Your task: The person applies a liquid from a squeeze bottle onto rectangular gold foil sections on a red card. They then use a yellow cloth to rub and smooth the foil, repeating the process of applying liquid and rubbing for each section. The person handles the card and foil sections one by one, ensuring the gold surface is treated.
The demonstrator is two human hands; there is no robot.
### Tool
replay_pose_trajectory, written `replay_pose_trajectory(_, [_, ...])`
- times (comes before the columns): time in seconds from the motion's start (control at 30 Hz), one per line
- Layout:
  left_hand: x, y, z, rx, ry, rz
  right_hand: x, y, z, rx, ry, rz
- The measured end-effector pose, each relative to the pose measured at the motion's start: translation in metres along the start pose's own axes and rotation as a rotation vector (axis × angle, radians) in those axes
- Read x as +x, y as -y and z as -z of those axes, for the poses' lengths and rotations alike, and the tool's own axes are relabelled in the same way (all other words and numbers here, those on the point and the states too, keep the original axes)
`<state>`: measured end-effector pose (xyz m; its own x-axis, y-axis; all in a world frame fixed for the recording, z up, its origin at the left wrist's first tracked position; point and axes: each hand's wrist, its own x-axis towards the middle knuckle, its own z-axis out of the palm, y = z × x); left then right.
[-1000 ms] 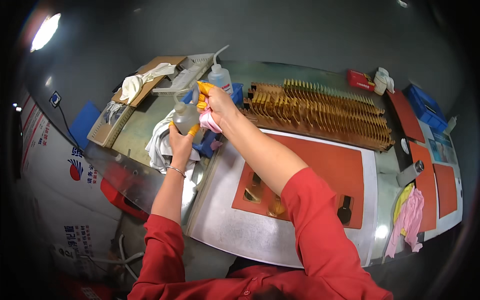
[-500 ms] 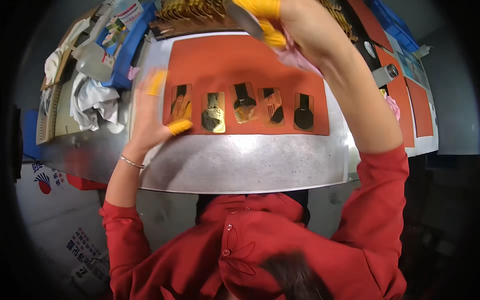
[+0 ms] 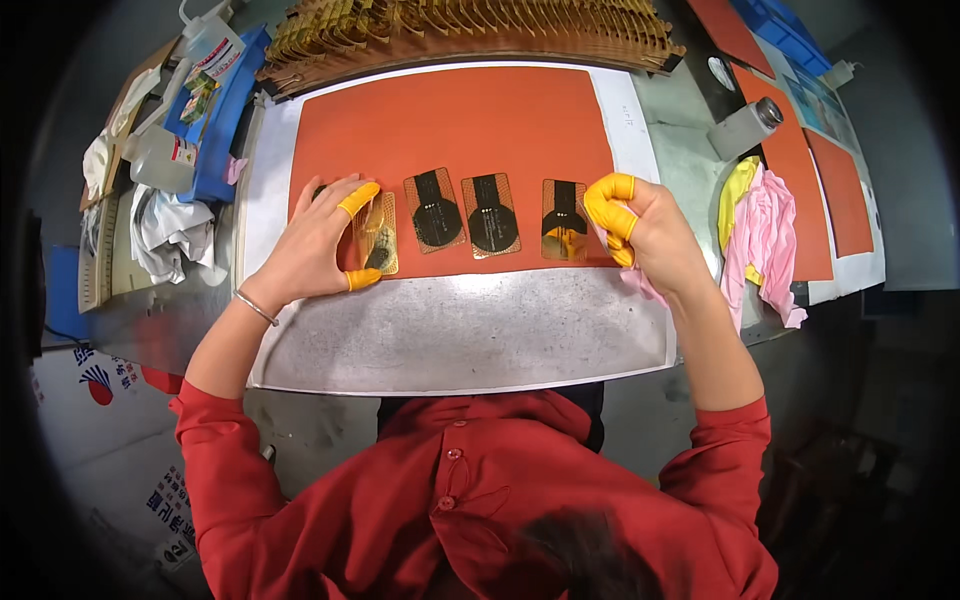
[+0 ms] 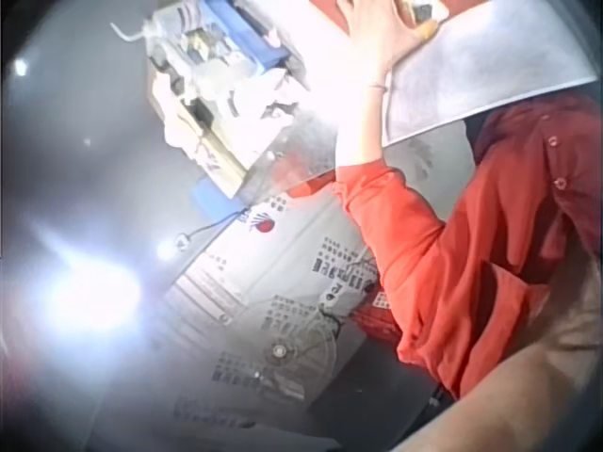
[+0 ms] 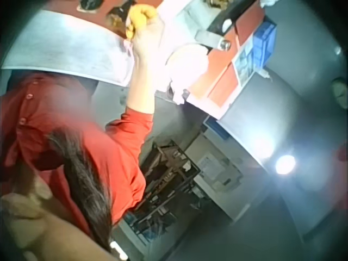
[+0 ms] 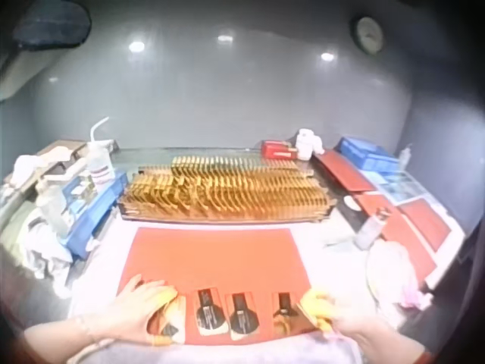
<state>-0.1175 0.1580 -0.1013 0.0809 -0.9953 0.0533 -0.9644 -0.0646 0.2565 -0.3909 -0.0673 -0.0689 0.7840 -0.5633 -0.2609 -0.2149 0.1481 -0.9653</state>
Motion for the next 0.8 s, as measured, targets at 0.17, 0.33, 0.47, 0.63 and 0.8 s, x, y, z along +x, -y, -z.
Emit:
replay_pose_trajectory(0.17, [0.008,0.006,0.008,0.038,0.005,0.036,-0.003,-0.008,0.009,0.002,0.032,0.026])
replay_pose_trajectory(0.33, [0.027,-0.031,0.000,-0.062,-0.063,0.039,-0.011,-0.008,0.021,0.016,-0.026,0.059])
replay_pose_trajectory(0.47, [0.048,-0.035,-0.014,-0.012,-0.015,0.016,-0.010,-0.008,0.017,-0.006,0.001,0.026])
replay_pose_trajectory(0.63, [0.052,-0.022,-0.005,-0.043,0.054,-0.049,0.002,-0.017,-0.007,-0.305,0.110,0.060])
replay_pose_trajectory(0.8, [0.031,-0.014,-0.010,-0.188,-0.245,0.089,0.031,-0.020,-0.074,-0.678,0.125,0.337])
